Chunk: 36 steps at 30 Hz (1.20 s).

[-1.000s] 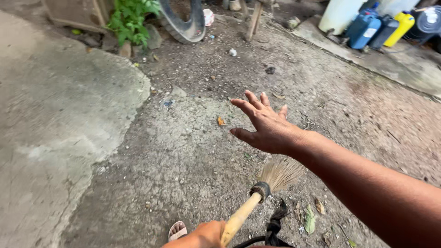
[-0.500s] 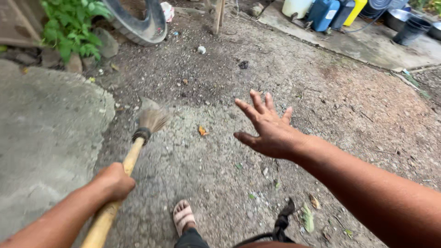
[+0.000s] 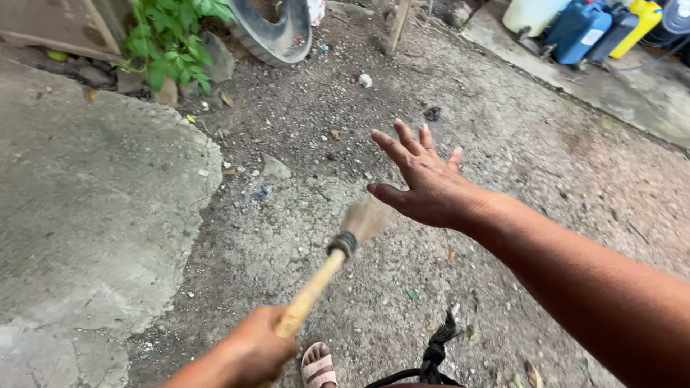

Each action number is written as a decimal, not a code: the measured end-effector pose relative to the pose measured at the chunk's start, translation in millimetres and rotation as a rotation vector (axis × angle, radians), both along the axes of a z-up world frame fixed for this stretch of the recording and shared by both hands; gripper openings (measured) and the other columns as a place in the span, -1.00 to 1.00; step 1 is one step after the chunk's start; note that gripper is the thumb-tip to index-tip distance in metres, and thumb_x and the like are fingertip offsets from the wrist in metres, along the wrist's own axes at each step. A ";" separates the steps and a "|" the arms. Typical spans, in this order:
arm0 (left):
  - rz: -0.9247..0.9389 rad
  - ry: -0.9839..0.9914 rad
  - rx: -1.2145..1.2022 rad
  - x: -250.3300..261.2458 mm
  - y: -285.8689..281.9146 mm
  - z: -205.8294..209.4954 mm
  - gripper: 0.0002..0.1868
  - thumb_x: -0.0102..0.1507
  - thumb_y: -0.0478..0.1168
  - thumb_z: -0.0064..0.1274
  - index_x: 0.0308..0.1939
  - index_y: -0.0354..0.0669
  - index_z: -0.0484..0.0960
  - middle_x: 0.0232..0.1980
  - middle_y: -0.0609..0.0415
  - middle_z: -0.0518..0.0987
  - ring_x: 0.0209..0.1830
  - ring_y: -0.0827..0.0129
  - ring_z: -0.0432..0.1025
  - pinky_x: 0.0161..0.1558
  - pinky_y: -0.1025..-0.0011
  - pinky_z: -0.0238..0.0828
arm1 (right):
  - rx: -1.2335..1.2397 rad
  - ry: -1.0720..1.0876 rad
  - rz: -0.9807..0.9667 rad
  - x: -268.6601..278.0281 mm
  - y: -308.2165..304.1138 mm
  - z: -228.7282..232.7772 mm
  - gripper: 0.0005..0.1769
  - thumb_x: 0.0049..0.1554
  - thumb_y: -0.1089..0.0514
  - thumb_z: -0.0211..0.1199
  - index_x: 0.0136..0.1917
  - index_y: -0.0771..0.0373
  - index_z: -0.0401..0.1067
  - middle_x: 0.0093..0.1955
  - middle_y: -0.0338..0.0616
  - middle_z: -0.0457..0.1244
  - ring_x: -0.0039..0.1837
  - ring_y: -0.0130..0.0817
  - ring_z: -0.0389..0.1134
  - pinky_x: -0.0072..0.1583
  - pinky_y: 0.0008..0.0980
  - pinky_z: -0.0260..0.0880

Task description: The person sweeps dirt and debris across a concrete and dirt ground surface using a short-handled broom.

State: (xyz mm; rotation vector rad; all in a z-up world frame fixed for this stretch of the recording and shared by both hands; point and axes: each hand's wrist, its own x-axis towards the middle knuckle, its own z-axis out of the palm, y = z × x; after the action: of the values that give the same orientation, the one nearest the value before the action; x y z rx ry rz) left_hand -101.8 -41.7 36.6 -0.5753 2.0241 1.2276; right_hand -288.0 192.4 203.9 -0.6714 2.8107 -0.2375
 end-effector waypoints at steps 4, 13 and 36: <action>0.093 0.153 -0.307 -31.0 -86.7 14.8 -0.57 0.13 -0.26 0.18 0.10 -0.10 0.60 -0.32 -0.06 0.70 -0.42 0.22 0.56 -0.31 0.20 0.55 | -0.011 -0.012 0.013 -17.6 -15.9 -2.7 -0.03 0.15 -0.40 0.08 0.66 -0.32 -0.32 0.74 -0.09 -0.56 0.69 0.11 -0.65 0.46 0.59 -0.65; 0.050 0.069 -0.738 -147.5 -199.6 -74.9 -0.54 0.14 -0.18 0.24 0.06 -0.39 0.71 -0.05 -0.30 0.74 -0.11 -0.03 0.67 -0.05 0.16 0.57 | 0.026 -0.029 -0.027 -32.0 -7.6 -3.8 -0.04 0.16 -0.38 0.06 0.66 -0.29 -0.33 0.74 -0.06 -0.56 0.69 0.15 -0.66 0.43 0.65 -0.63; 0.124 -0.016 -0.760 -303.4 -166.2 -123.5 -0.62 0.06 -0.23 0.32 -0.08 -0.33 0.75 -0.16 -0.24 0.68 -0.22 0.04 0.62 -0.12 0.21 0.55 | 0.071 -0.063 0.159 -259.0 3.4 4.8 -0.05 0.19 -0.34 0.06 0.66 -0.27 -0.35 0.74 -0.11 -0.58 0.70 0.11 -0.69 0.44 0.65 -0.63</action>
State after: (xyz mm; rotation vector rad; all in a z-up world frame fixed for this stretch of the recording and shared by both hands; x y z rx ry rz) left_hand -405.2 -207.9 -86.9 -1.0654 2.4450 0.4671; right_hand -546.9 195.8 208.8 -0.8503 2.6750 -0.1263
